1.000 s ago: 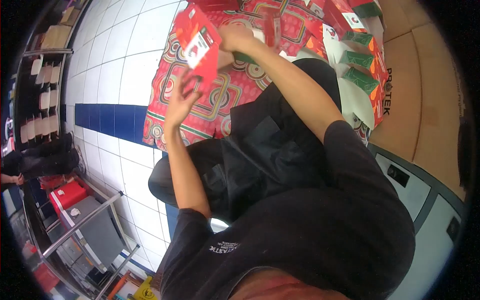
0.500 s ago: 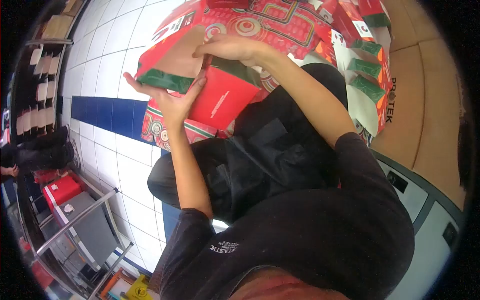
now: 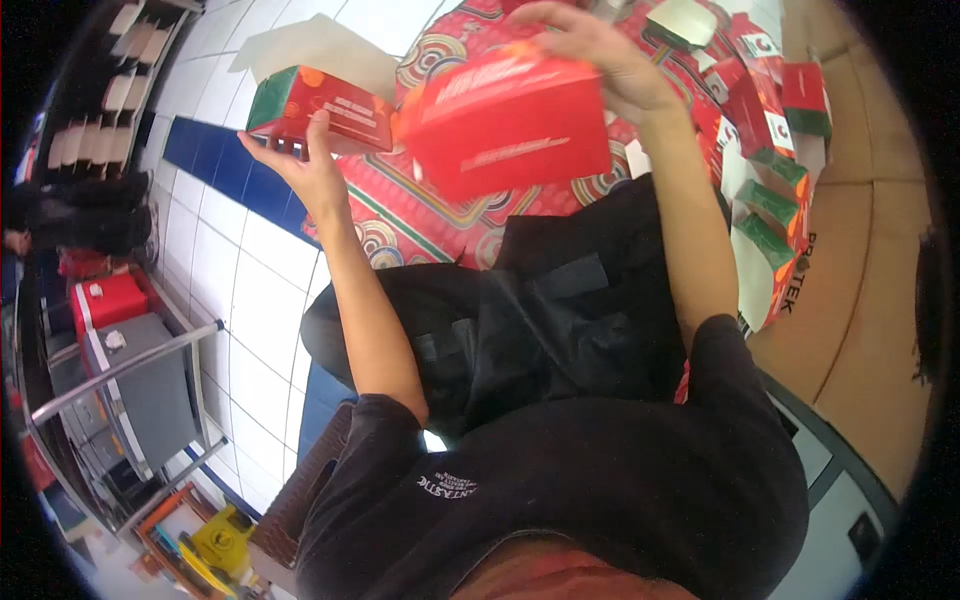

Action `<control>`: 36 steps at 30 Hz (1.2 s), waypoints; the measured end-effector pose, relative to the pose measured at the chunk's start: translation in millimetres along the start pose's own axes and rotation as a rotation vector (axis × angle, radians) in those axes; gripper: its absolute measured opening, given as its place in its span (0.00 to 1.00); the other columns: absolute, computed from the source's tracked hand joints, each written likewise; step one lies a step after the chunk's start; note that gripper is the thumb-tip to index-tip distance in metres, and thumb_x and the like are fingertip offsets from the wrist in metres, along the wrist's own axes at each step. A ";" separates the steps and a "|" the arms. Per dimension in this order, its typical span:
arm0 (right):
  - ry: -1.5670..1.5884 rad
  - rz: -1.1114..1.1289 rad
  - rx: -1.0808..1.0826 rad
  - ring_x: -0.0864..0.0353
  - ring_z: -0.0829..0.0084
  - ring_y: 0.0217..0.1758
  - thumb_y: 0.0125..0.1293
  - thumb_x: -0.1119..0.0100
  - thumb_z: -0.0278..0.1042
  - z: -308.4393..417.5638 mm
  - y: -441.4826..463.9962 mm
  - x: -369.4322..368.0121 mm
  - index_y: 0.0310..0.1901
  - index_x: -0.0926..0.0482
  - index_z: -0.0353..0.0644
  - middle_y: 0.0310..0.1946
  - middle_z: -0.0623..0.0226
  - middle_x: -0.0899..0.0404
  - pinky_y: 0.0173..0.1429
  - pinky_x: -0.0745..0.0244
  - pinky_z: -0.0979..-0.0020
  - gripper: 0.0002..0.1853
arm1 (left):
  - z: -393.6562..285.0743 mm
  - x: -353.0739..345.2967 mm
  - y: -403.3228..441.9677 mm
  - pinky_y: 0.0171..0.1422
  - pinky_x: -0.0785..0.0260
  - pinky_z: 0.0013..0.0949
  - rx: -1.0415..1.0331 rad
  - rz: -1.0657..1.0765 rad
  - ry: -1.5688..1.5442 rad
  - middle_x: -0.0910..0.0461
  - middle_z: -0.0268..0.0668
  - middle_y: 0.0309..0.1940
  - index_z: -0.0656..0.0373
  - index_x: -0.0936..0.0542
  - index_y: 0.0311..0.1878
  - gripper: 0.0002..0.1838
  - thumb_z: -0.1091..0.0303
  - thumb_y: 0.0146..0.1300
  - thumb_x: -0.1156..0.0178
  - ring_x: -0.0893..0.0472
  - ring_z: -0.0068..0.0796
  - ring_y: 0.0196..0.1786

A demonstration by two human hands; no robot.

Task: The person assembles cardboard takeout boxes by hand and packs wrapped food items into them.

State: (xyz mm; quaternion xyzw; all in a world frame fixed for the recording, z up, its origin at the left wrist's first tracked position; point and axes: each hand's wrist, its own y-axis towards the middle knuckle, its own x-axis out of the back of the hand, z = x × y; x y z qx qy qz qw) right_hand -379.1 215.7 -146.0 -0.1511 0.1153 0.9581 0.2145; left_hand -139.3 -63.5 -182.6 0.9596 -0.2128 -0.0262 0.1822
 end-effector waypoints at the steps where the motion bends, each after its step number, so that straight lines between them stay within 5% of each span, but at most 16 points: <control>1: 0.006 0.024 -0.002 0.11 0.78 0.59 0.80 0.30 0.41 19.4 4.5 -3.8 0.69 0.20 0.37 0.58 0.67 0.12 0.66 0.15 0.72 0.24 | 8.2 11.2 5.5 0.84 0.37 0.53 0.027 -0.064 0.048 0.38 0.58 0.79 0.61 0.67 0.92 0.68 0.56 0.69 0.22 0.32 0.48 0.80; 2: 0.328 -0.219 -0.177 0.09 0.61 0.58 0.76 0.33 0.44 51.5 9.2 -11.9 0.65 0.17 0.36 0.54 0.53 0.10 0.64 0.13 0.60 0.24 | 7.4 16.9 9.4 0.84 0.37 0.53 0.021 -0.084 0.058 0.38 0.58 0.79 0.61 0.67 0.92 0.68 0.56 0.69 0.22 0.32 0.48 0.80; 4: 0.649 -0.449 -0.367 0.07 0.43 0.56 0.73 0.37 0.48 44.5 9.5 3.3 0.61 0.13 0.35 0.50 0.39 0.09 0.61 0.11 0.48 0.26 | 5.2 26.0 14.6 0.81 0.34 0.52 0.224 -0.091 -0.169 0.35 0.54 0.78 0.59 0.67 0.92 0.67 0.51 0.70 0.25 0.29 0.45 0.78; 6: 0.221 0.018 0.047 0.11 0.76 0.62 0.79 0.30 0.33 -22.6 3.1 44.0 0.67 0.17 0.37 0.57 0.66 0.09 0.71 0.17 0.72 0.20 | 6.4 25.4 13.1 0.79 0.32 0.53 0.296 -0.111 -0.125 0.31 0.48 0.76 0.56 0.68 0.93 0.65 0.48 0.72 0.30 0.26 0.42 0.74; 12: -0.017 0.031 0.145 0.11 0.78 0.59 0.79 0.29 0.31 -26.8 3.2 -37.9 0.63 0.16 0.40 0.56 0.69 0.09 0.69 0.17 0.71 0.16 | 10.4 3.6 -0.6 0.78 0.30 0.57 0.345 0.158 -0.304 0.27 0.42 0.72 0.53 0.65 0.94 0.60 0.51 0.73 0.35 0.23 0.39 0.69; 18: -0.149 0.100 0.111 0.12 0.79 0.57 0.81 0.32 0.28 -58.2 9.7 -59.3 0.57 0.18 0.38 0.54 0.67 0.09 0.66 0.17 0.69 0.10 | 10.0 -1.8 -8.9 0.79 0.31 0.46 0.283 0.349 -0.404 0.26 0.46 0.75 0.50 0.63 0.94 0.59 0.62 0.67 0.38 0.20 0.35 0.67; 25: -0.375 0.130 0.098 0.12 0.75 0.58 0.83 0.37 0.28 -75.1 3.4 -70.6 0.64 0.20 0.36 0.53 0.66 0.10 0.65 0.17 0.68 0.14 | 9.8 8.8 -10.0 0.72 0.24 0.39 0.279 0.524 -0.428 0.31 0.48 0.78 0.54 0.58 0.93 0.63 0.75 0.56 0.35 0.21 0.40 0.72; 27: -0.676 0.191 0.106 0.12 0.74 0.55 0.84 0.36 0.34 -83.4 4.9 -59.9 0.66 0.19 0.36 0.52 0.67 0.10 0.60 0.17 0.68 0.17 | 12.1 10.2 -9.7 0.72 0.23 0.38 0.296 0.562 -0.410 0.31 0.47 0.78 0.55 0.56 0.93 0.63 0.76 0.54 0.34 0.21 0.41 0.73; 31: -0.253 0.023 0.272 0.14 0.77 0.50 0.86 0.37 0.41 -69.2 0.2 -86.1 0.67 0.18 0.36 0.50 0.69 0.11 0.54 0.17 0.71 0.19 | -5.7 -3.1 -14.5 0.80 0.28 0.43 0.114 0.606 -0.229 0.35 0.45 0.79 0.55 0.53 0.90 0.65 0.81 0.47 0.29 0.28 0.42 0.79; 33: -0.099 -0.044 0.030 0.17 0.81 0.47 0.87 0.38 0.44 -61.2 4.6 -76.8 0.65 0.16 0.36 0.49 0.71 0.11 0.51 0.18 0.74 0.20 | -10.5 -9.4 -17.7 0.84 0.31 0.51 0.053 0.674 -0.152 0.42 0.46 0.82 0.55 0.54 0.88 0.67 0.82 0.45 0.27 0.36 0.44 0.85; 36: -0.145 0.002 0.074 0.17 0.84 0.47 0.88 0.40 0.45 -64.8 7.4 -68.9 0.63 0.13 0.37 0.49 0.72 0.11 0.51 0.18 0.73 0.20 | -7.4 -12.1 -18.1 0.84 0.31 0.54 -0.060 0.682 -0.085 0.41 0.46 0.81 0.54 0.55 0.88 0.67 0.83 0.45 0.28 0.35 0.45 0.84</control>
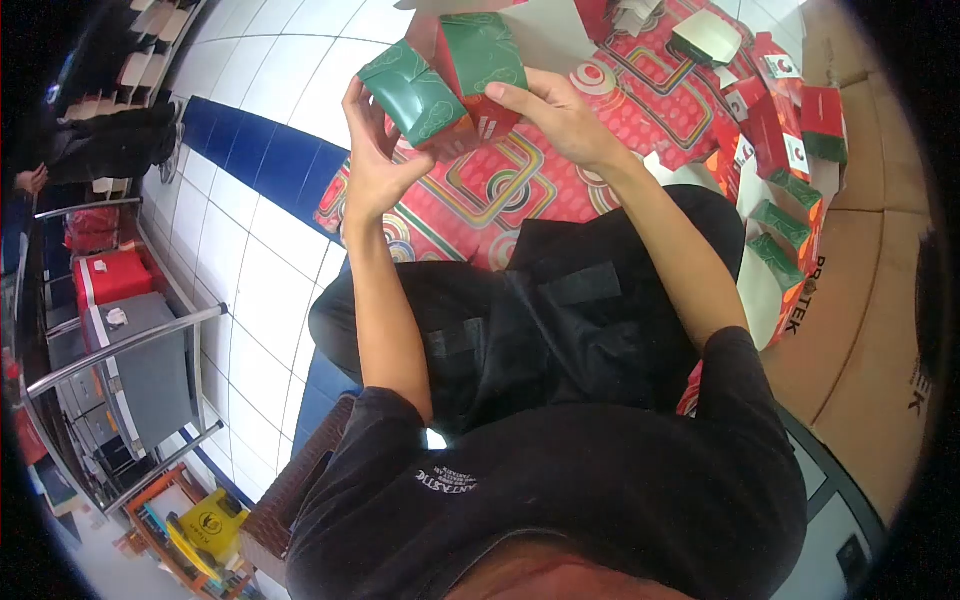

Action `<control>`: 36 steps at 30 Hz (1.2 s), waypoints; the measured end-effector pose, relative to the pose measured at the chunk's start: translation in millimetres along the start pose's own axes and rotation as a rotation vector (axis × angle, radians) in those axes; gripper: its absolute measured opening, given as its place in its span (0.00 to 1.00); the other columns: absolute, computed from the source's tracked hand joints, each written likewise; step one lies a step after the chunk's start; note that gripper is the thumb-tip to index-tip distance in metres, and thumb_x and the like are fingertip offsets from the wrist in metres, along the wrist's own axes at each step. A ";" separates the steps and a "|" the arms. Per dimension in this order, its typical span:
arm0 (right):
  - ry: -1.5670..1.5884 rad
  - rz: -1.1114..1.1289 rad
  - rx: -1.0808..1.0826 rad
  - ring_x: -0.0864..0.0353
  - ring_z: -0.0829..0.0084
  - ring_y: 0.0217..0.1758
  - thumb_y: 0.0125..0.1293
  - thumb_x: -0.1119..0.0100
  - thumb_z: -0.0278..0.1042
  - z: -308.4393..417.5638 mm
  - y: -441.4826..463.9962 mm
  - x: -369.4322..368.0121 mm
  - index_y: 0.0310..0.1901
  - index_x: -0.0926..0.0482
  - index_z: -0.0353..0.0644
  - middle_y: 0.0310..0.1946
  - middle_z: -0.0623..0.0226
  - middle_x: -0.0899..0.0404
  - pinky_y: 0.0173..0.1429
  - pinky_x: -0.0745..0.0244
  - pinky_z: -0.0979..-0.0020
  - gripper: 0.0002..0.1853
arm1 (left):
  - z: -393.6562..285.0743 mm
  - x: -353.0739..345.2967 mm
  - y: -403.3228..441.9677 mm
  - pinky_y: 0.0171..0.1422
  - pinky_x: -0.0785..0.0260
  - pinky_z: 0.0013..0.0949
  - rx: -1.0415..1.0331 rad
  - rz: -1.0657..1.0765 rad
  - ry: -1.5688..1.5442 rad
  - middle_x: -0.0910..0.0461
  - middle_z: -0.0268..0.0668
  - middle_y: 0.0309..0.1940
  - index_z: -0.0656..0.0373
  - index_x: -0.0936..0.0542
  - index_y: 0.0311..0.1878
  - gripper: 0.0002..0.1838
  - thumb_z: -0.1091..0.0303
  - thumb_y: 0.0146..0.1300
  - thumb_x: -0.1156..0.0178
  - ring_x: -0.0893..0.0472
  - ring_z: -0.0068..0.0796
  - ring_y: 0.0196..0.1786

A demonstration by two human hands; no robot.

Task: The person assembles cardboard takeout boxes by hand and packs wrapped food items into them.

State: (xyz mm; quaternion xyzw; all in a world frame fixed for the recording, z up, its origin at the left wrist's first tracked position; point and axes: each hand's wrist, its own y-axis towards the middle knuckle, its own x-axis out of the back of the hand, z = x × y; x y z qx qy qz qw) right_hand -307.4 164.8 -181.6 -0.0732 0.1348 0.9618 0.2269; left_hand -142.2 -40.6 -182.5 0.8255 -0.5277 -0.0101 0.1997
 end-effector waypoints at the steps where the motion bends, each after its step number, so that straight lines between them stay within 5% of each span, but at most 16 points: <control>1: -0.001 0.000 0.001 0.17 0.84 0.47 0.88 0.40 0.45 0.4 0.0 -0.4 0.63 0.13 0.37 0.49 0.72 0.11 0.51 0.18 0.73 0.20 | 1.2 -0.3 0.8 0.84 0.31 0.54 -0.001 0.000 0.000 0.41 0.46 0.81 0.54 0.55 0.88 0.67 0.83 0.45 0.28 0.35 0.45 0.84; 9: 0.028 -0.028 0.056 0.20 0.87 0.46 0.85 0.35 0.40 -0.3 1.6 -2.3 0.59 0.11 0.36 0.45 0.77 0.12 0.50 0.21 0.74 0.15 | -16.3 -20.2 0.6 0.79 0.24 0.49 -0.005 -0.121 0.158 0.37 0.49 0.76 0.56 0.55 0.84 0.75 0.70 0.42 0.06 0.27 0.44 0.78; 36: -0.408 -0.032 0.111 0.29 0.87 0.31 0.81 0.31 0.42 -0.6 -6.2 -2.2 0.50 0.10 0.37 0.28 0.79 0.20 0.37 0.30 0.71 0.15 | -26.0 -15.8 1.1 0.79 0.24 0.51 -0.033 -0.091 0.177 0.33 0.49 0.75 0.53 0.53 0.84 0.74 0.72 0.42 0.07 0.24 0.45 0.76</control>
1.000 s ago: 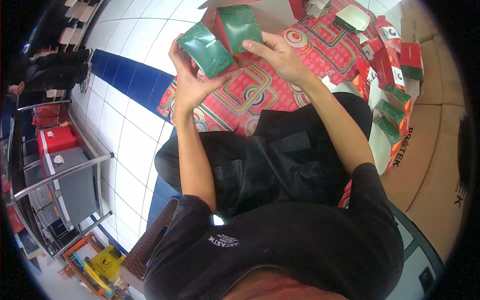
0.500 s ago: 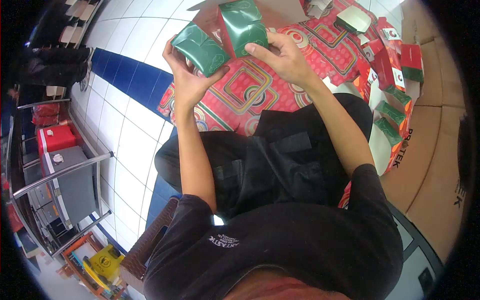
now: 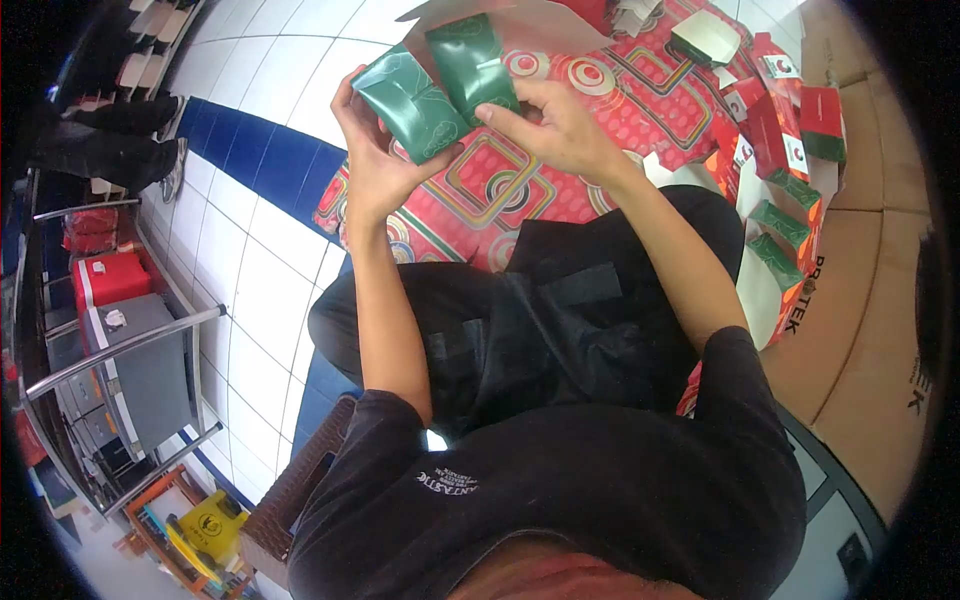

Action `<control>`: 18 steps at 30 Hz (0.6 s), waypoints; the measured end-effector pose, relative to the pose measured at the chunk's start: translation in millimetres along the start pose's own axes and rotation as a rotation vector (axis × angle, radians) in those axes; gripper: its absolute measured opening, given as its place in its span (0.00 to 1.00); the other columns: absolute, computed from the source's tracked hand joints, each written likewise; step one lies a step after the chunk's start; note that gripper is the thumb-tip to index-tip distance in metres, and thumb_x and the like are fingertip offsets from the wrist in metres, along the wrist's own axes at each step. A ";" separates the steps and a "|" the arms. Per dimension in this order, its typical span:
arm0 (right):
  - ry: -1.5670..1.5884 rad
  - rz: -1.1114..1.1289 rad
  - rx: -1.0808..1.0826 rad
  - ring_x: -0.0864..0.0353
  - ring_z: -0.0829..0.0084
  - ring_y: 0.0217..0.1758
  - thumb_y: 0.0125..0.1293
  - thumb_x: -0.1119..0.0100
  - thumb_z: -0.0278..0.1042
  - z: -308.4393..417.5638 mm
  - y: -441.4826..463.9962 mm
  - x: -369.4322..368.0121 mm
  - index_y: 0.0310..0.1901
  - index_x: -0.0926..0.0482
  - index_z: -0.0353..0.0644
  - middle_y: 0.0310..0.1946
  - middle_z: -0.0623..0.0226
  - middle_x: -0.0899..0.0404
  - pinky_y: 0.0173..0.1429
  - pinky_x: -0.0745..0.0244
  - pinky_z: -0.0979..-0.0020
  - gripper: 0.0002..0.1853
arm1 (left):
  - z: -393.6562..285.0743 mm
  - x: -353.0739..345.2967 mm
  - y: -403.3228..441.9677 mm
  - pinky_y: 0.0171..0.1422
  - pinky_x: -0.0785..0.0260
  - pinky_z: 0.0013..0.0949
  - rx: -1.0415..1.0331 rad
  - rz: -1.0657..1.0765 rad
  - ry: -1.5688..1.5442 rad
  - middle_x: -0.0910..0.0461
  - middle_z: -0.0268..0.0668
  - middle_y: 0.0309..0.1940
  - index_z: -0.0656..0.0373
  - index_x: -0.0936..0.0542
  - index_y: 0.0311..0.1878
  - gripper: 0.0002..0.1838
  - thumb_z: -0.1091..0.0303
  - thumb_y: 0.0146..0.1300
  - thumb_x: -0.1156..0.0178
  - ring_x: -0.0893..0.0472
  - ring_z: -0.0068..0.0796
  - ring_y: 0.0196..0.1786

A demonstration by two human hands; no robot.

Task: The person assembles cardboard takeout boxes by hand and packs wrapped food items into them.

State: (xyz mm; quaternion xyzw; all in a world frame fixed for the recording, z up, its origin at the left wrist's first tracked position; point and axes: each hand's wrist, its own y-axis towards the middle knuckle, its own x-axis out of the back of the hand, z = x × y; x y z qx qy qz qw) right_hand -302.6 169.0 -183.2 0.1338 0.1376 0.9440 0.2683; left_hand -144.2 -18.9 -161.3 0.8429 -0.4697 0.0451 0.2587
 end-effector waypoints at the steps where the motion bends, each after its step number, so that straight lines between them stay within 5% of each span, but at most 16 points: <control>1: -0.001 0.000 0.001 0.29 0.87 0.31 0.81 0.31 0.42 1.5 -0.9 0.4 0.50 0.10 0.37 0.28 0.79 0.20 0.37 0.30 0.71 0.15 | 0.5 -0.9 0.3 0.79 0.24 0.51 -0.001 0.000 -0.001 0.33 0.49 0.75 0.53 0.53 0.84 0.74 0.72 0.42 0.07 0.24 0.45 0.76; 4: -0.083 0.038 -0.014 0.28 0.87 0.32 0.82 0.32 0.43 3.3 -1.3 -0.8 0.52 0.10 0.37 0.30 0.78 0.18 0.38 0.30 0.72 0.15 | 3.6 0.0 0.7 0.78 0.23 0.50 -0.026 0.002 0.021 0.33 0.49 0.75 0.54 0.53 0.84 0.73 0.73 0.42 0.07 0.24 0.45 0.76; 9: 0.289 -0.106 0.046 0.25 0.86 0.37 0.83 0.32 0.40 13.3 3.1 0.9 0.57 0.10 0.37 0.36 0.78 0.15 0.41 0.28 0.73 0.14 | 11.1 6.6 1.1 0.77 0.22 0.48 0.036 -0.012 -0.058 0.34 0.50 0.76 0.56 0.53 0.83 0.72 0.73 0.43 0.07 0.25 0.44 0.77; 18: 0.206 -0.017 0.019 0.19 0.84 0.44 0.84 0.34 0.37 5.5 0.5 -4.1 0.58 0.11 0.36 0.42 0.74 0.11 0.52 0.21 0.72 0.14 | 3.1 3.9 -0.3 0.77 0.21 0.49 0.013 0.009 0.018 0.34 0.49 0.75 0.54 0.52 0.83 0.72 0.74 0.43 0.08 0.24 0.44 0.76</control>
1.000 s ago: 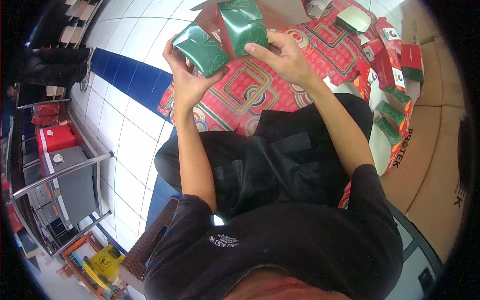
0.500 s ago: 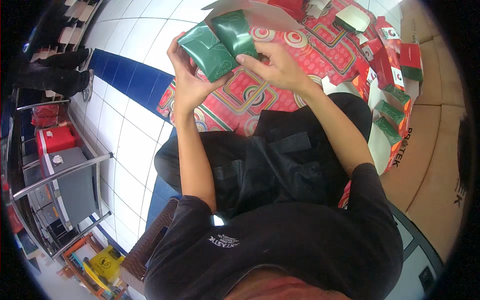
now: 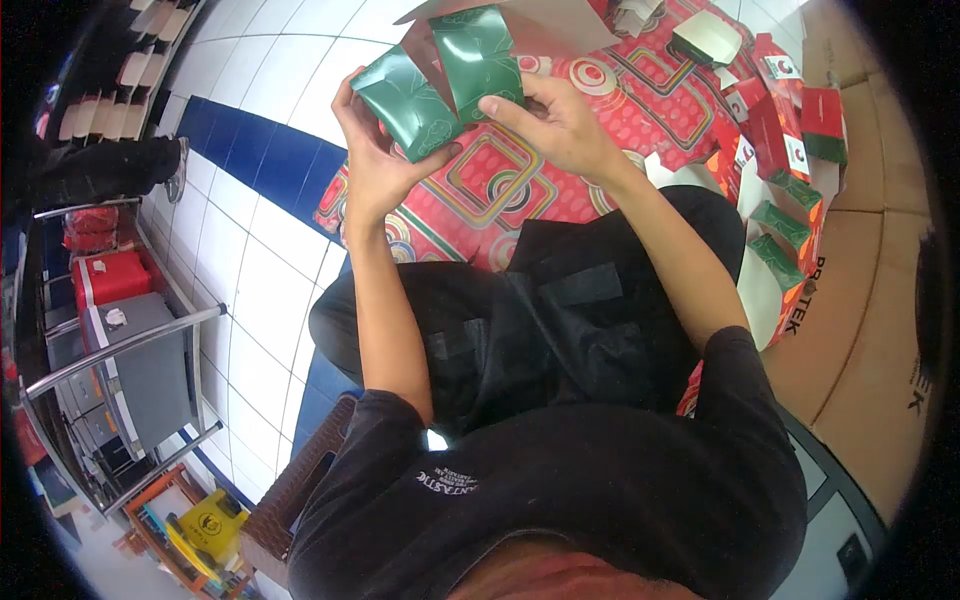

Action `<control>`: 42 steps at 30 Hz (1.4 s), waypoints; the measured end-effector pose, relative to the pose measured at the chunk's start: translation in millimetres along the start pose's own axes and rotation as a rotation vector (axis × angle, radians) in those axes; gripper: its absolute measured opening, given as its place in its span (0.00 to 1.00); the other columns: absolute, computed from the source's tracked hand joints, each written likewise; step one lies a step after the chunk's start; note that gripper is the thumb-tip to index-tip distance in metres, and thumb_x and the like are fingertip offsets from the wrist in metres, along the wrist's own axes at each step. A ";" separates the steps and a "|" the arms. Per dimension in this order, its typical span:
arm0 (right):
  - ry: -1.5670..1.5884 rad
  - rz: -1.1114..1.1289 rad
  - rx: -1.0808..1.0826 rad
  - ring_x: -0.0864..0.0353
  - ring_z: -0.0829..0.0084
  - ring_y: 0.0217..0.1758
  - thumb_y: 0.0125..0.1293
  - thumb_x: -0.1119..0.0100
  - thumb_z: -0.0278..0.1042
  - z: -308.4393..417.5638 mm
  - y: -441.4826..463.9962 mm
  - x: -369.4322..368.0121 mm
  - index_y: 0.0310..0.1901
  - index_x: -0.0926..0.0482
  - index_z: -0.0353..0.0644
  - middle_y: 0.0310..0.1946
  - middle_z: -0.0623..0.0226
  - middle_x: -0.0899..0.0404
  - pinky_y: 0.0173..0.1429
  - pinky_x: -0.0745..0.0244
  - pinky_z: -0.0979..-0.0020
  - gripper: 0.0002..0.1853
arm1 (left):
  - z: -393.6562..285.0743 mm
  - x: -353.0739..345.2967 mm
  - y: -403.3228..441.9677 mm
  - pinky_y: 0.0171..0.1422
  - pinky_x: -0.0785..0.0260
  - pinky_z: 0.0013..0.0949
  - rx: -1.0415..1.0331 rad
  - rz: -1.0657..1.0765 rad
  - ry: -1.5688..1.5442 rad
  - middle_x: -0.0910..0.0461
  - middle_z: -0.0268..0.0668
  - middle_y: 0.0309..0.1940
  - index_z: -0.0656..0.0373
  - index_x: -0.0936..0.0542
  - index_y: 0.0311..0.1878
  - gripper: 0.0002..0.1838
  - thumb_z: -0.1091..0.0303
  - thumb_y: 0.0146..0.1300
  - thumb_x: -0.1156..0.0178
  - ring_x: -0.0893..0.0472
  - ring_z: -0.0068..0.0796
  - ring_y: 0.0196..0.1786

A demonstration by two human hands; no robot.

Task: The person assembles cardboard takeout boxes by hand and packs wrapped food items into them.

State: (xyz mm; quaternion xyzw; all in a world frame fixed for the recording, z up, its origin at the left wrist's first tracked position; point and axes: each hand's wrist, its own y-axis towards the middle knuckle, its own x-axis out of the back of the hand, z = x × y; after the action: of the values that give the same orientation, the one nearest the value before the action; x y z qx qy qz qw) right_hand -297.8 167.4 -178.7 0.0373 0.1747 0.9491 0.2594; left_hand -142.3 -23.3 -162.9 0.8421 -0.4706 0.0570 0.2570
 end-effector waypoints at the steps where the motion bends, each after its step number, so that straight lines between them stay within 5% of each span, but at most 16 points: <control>1: 0.000 -0.001 0.000 0.19 0.84 0.44 0.84 0.34 0.37 -2.9 0.2 -0.4 0.58 0.11 0.36 0.42 0.74 0.11 0.52 0.21 0.72 0.14 | -0.8 -0.5 0.0 0.77 0.21 0.49 -0.001 0.001 0.000 0.34 0.49 0.75 0.54 0.52 0.83 0.72 0.74 0.43 0.08 0.24 0.44 0.76; 10: -0.001 0.117 -0.059 0.27 0.85 0.37 0.84 0.36 0.43 -12.8 1.0 2.7 0.54 0.11 0.34 0.33 0.75 0.18 0.41 0.31 0.72 0.17 | 6.5 -7.6 -2.9 0.79 0.23 0.53 0.002 0.015 -0.042 0.33 0.51 0.76 0.53 0.51 0.84 0.73 0.73 0.41 0.07 0.25 0.47 0.77; 13: -0.026 0.172 -0.104 0.24 0.85 0.40 0.84 0.36 0.42 -7.3 1.7 8.6 0.54 0.11 0.33 0.34 0.74 0.15 0.44 0.27 0.72 0.17 | 4.7 -8.4 -4.3 0.81 0.25 0.53 0.021 0.045 -0.048 0.32 0.51 0.76 0.53 0.52 0.84 0.74 0.73 0.41 0.07 0.26 0.47 0.78; 21: 0.091 0.192 -0.170 0.16 0.77 0.59 0.88 0.45 0.39 -2.8 0.3 18.7 0.70 0.18 0.35 0.57 0.68 0.12 0.66 0.20 0.66 0.20 | 2.3 -12.6 -4.1 0.84 0.29 0.51 -0.018 0.139 -0.038 0.34 0.49 0.77 0.53 0.51 0.85 0.75 0.72 0.38 0.06 0.27 0.46 0.79; 28: 0.173 0.226 -0.219 0.17 0.77 0.62 0.89 0.45 0.43 -11.0 -0.3 22.6 0.70 0.18 0.35 0.57 0.67 0.12 0.68 0.22 0.66 0.22 | 0.9 -12.8 -5.1 0.83 0.29 0.50 0.003 0.170 -0.015 0.33 0.49 0.76 0.53 0.50 0.85 0.75 0.72 0.38 0.06 0.27 0.46 0.79; 31: 0.241 0.053 -0.269 0.16 0.75 0.62 0.88 0.44 0.46 -16.9 7.6 33.7 0.69 0.18 0.34 0.59 0.66 0.12 0.68 0.22 0.67 0.23 | 3.1 -13.6 -3.2 0.81 0.26 0.52 0.038 0.063 -0.017 0.32 0.50 0.76 0.55 0.50 0.84 0.73 0.72 0.39 0.07 0.26 0.47 0.78; 34: -0.100 -0.137 -0.097 0.12 0.69 0.63 0.88 0.42 0.43 -22.8 18.9 42.9 0.69 0.17 0.32 0.59 0.60 0.11 0.74 0.21 0.63 0.23 | 12.1 -9.2 -1.1 0.78 0.24 0.47 0.027 -0.085 -0.024 0.31 0.48 0.72 0.58 0.52 0.82 0.72 0.73 0.42 0.08 0.26 0.45 0.76; 38: -0.635 -0.319 -0.066 0.10 0.64 0.61 0.80 0.35 0.38 -49.7 6.8 37.1 0.69 0.17 0.33 0.57 0.52 0.10 0.67 0.17 0.64 0.23 | 2.1 -7.5 -5.0 0.75 0.23 0.42 0.048 -0.083 -0.123 0.31 0.47 0.71 0.59 0.53 0.82 0.71 0.73 0.44 0.07 0.24 0.42 0.74; 42: -0.464 -0.351 -0.134 0.06 0.53 0.55 0.75 0.33 0.35 -44.5 7.0 31.7 0.69 0.17 0.37 0.57 0.43 0.10 0.58 0.14 0.60 0.24 | 0.8 -11.9 -6.9 0.74 0.22 0.42 0.007 -0.041 -0.138 0.31 0.47 0.71 0.58 0.53 0.82 0.71 0.71 0.43 0.07 0.22 0.42 0.72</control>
State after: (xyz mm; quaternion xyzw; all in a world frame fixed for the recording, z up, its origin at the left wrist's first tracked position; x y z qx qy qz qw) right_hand -335.7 163.9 -218.5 0.2053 0.0515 0.8654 0.4542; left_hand -143.3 -11.6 -170.2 0.8545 -0.4696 -0.0049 0.2219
